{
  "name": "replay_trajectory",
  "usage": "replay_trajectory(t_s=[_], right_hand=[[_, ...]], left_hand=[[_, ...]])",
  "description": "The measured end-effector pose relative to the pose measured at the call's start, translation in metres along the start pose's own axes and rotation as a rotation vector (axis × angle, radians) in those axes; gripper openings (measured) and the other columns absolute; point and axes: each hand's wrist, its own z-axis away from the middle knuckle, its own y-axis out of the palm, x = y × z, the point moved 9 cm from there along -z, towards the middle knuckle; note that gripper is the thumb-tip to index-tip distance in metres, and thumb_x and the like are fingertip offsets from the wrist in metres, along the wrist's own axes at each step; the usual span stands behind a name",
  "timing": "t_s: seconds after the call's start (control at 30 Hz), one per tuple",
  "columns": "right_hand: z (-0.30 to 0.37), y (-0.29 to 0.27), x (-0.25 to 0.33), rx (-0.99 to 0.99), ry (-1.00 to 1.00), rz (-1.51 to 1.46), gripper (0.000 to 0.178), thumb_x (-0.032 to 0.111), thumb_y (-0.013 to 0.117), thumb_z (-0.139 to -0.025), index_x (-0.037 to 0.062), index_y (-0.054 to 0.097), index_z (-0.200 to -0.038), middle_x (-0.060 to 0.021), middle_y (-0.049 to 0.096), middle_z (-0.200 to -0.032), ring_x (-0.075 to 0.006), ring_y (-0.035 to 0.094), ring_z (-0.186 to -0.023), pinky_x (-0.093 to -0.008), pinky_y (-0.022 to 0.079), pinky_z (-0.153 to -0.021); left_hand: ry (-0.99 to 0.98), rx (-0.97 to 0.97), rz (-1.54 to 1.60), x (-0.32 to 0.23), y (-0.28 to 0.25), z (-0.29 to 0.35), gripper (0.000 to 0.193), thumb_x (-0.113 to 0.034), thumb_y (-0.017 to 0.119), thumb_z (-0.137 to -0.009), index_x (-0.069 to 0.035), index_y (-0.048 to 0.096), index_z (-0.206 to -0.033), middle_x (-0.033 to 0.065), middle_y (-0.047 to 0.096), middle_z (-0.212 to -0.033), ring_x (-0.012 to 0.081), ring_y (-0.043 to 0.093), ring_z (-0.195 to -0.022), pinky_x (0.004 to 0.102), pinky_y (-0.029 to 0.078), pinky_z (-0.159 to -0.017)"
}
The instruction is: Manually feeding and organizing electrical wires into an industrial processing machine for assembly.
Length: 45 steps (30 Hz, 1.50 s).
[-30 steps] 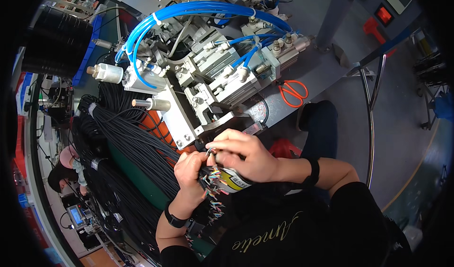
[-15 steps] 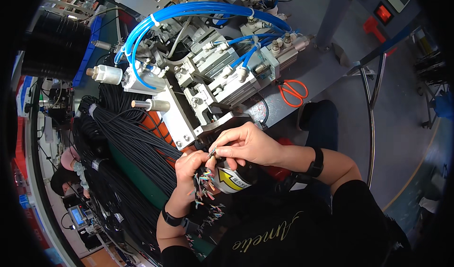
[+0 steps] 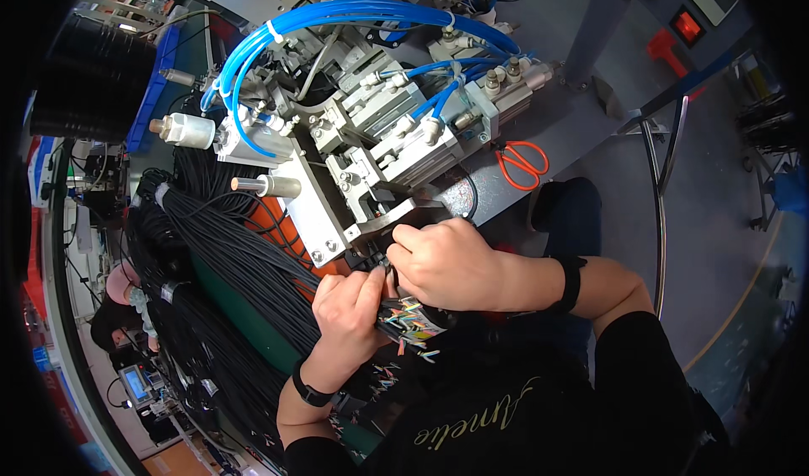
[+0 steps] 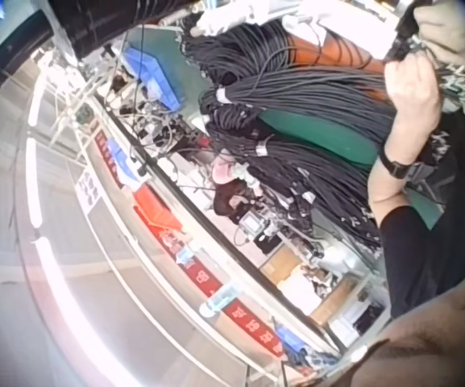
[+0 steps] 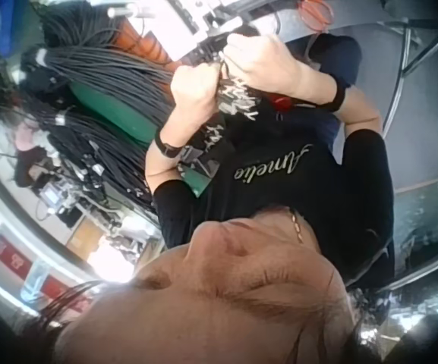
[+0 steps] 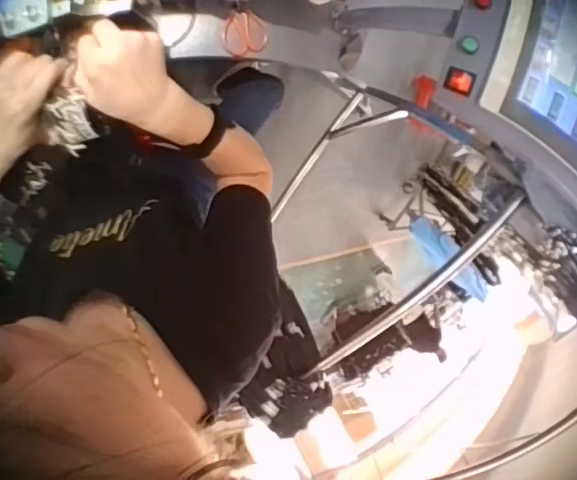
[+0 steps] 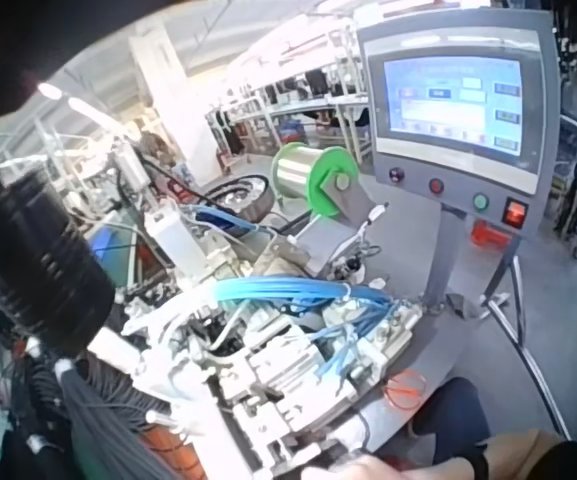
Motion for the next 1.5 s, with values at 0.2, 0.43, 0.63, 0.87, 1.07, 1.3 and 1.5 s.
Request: replay_trajectory(t_s=[0.2,0.43,0.63,0.87,1.07,1.3,1.5], right_hand=[[0.004,0.004,-0.007,-0.027,0.008,0.015,0.016,0.012,0.068,-0.079,0.0051,0.057,-0.069,-0.0073,0.052,-0.071,-0.0255,0.058,-0.056,-0.0364,0.046,-0.048],[0.01,0.007,-0.01,-0.092,0.027,-0.055,0.013,0.01,0.066,-0.081,0.0038,0.058,-0.073,-0.0074,0.053,-0.074,-0.0251,0.059,-0.057,-0.0366,0.047,-0.048],[0.009,0.003,-0.009,-0.113,0.049,-0.081,0.01,0.009,0.065,-0.082,0.0034,0.06,-0.076,-0.0074,0.053,-0.075,-0.025,0.06,-0.058,-0.0368,0.047,-0.049],[0.008,0.003,-0.007,-0.153,0.015,-0.043,0.008,0.009,0.066,-0.08,0.0039,0.061,-0.078,-0.0067,0.054,-0.076,-0.0237,0.06,-0.057,-0.0353,0.048,-0.049],[0.006,0.013,-0.006,0.024,0.02,0.121,0.01,0.011,0.068,-0.075,0.005,0.062,-0.079,-0.0058,0.056,-0.079,-0.0212,0.062,-0.058,-0.0349,0.048,-0.049],[0.005,0.011,-0.012,-0.056,0.018,0.006,0.01,0.012,0.068,-0.076,0.0044,0.063,-0.081,-0.0071,0.059,-0.078,-0.0252,0.063,-0.059,-0.038,0.05,-0.052],[0.001,0.009,-0.03,-0.024,0.163,-0.263,0.011,0.014,0.068,-0.082,0.0037,0.064,-0.08,-0.0109,0.062,-0.072,-0.0313,0.064,-0.062,-0.0412,0.052,-0.056]], left_hand=[[-0.039,-0.002,0.045,0.008,0.001,0.01,0.044,-0.009,0.066,-0.072,0.003,0.065,-0.115,0.0092,0.06,-0.089,0.0231,0.056,-0.07,0.0348,0.043,-0.065],[-0.049,-0.023,0.092,0.013,0.002,0.012,0.052,-0.02,0.07,-0.072,0.005,0.065,-0.117,0.0094,0.057,-0.087,0.0246,0.056,-0.072,0.0359,0.043,-0.066],[-0.039,0.001,0.105,0.014,0.004,0.014,0.055,-0.023,0.072,-0.07,0.005,0.064,-0.117,0.0089,0.056,-0.086,0.0244,0.055,-0.072,0.0357,0.043,-0.065],[-0.078,0.063,0.08,0.011,0.004,0.006,0.048,-0.016,0.066,-0.075,0.005,0.064,-0.119,0.0073,0.051,-0.082,0.0228,0.052,-0.069,0.0347,0.041,-0.063],[0.099,0.119,-0.134,-0.006,0.01,0.001,0.043,-0.006,0.059,-0.077,0.004,0.064,-0.119,0.0064,0.046,-0.079,0.0205,0.049,-0.068,0.0335,0.039,-0.061],[0.068,0.141,-0.145,-0.002,0.008,0.0,0.043,-0.007,0.059,-0.077,0.002,0.065,-0.119,0.0072,0.049,-0.081,0.0214,0.051,-0.072,0.0343,0.041,-0.063],[-0.089,0.152,0.078,0.013,0.001,-0.001,0.043,-0.011,0.069,-0.074,-0.005,0.067,-0.117,0.0091,0.054,-0.086,0.0263,0.055,-0.079,0.0376,0.044,-0.068]])
